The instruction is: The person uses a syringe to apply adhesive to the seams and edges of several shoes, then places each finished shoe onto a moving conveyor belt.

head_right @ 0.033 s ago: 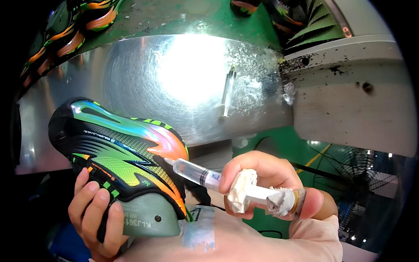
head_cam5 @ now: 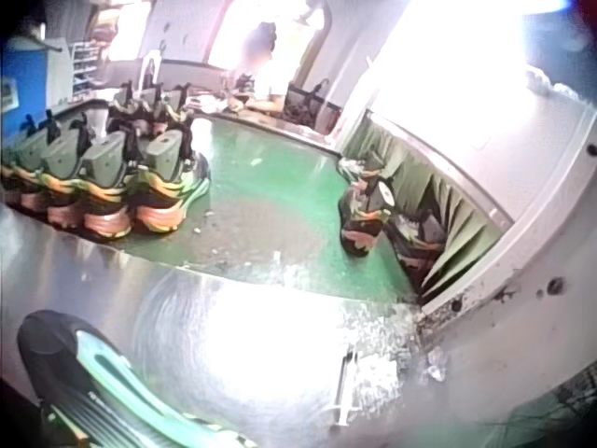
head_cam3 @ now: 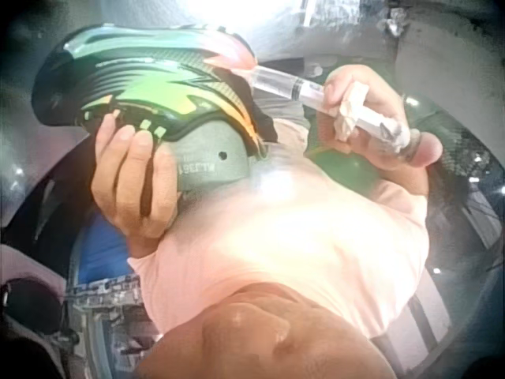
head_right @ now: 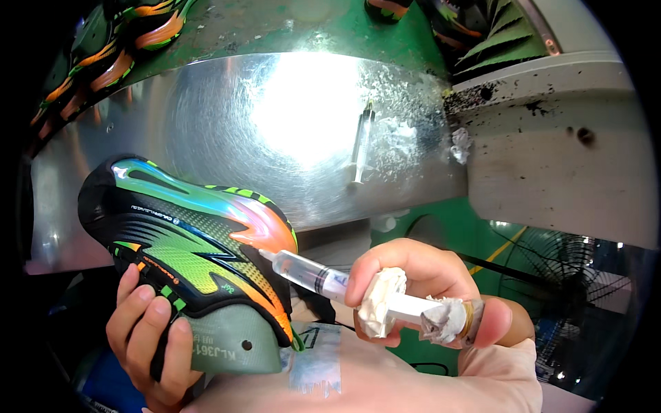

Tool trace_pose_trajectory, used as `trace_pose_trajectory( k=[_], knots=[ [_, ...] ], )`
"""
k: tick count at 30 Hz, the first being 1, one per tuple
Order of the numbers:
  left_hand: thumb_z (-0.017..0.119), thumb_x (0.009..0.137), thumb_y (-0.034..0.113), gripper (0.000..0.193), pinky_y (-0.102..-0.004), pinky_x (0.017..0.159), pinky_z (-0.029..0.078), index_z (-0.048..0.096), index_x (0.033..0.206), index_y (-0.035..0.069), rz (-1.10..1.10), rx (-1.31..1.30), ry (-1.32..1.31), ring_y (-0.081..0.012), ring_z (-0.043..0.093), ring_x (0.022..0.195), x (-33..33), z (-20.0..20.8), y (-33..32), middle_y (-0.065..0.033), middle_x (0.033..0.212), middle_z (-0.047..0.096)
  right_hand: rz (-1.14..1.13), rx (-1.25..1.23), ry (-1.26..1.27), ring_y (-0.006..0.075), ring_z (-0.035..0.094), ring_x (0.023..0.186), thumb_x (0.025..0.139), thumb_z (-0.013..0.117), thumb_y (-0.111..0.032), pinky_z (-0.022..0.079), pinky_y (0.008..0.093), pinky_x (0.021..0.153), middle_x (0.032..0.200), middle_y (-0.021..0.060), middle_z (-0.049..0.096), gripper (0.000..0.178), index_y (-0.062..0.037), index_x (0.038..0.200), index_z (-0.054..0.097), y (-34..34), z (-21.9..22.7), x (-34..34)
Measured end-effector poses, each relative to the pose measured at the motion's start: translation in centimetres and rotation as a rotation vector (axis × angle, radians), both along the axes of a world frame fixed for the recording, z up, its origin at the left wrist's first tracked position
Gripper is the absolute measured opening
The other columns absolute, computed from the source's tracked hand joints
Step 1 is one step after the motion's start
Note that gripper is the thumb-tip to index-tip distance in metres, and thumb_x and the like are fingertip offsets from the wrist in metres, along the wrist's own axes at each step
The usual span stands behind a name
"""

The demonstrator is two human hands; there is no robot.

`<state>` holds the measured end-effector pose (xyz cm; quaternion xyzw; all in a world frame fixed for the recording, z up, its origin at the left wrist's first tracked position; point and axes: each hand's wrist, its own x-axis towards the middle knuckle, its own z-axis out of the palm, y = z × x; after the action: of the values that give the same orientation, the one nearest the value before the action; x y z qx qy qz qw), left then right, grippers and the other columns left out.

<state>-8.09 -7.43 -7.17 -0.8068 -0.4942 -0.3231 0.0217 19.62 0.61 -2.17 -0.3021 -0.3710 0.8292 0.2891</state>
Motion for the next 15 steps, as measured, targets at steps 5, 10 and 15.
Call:
trace_pose_trajectory(
  k=[5,10,15],
  knots=[
    [0.056,0.092,0.029,0.028,-0.0615,0.084,0.052,0.051,0.103,0.003,0.032,-0.133,0.092,-0.0365,0.054,0.102,0.1,1.5,0.0,-0.0172,0.108,0.053,0.013,-0.076,0.071,0.0072,0.056,0.081,0.087,0.064,-0.046,0.044,0.0189,0.069,0.096,0.0078,0.061,0.066,0.0102,0.120,0.050,0.3,-0.7,0.8],
    [0.055,0.092,0.026,0.026,-0.0618,0.085,0.052,0.051,0.105,0.004,0.054,-0.104,0.126,-0.0370,0.056,0.101,0.4,2.1,0.6,-0.0167,0.110,0.053,0.022,-0.136,0.170,0.0067,0.058,0.084,0.090,0.064,-0.041,0.046,0.0181,0.071,0.099,0.0076,0.061,0.061,0.0101,0.121,0.050,0.2,-1.9,2.2],
    [0.061,0.086,0.021,0.030,-0.0619,0.086,0.051,0.052,0.106,0.001,-0.026,-0.187,0.108,-0.0385,0.058,0.096,0.5,2.6,3.5,-0.0194,0.107,0.055,-0.085,-0.185,0.209,0.0063,0.055,0.078,0.091,0.063,-0.039,0.043,0.0181,0.067,0.096,0.0074,0.059,0.060,0.0097,0.122,0.048,-0.7,-3.3,3.3]
  ],
)
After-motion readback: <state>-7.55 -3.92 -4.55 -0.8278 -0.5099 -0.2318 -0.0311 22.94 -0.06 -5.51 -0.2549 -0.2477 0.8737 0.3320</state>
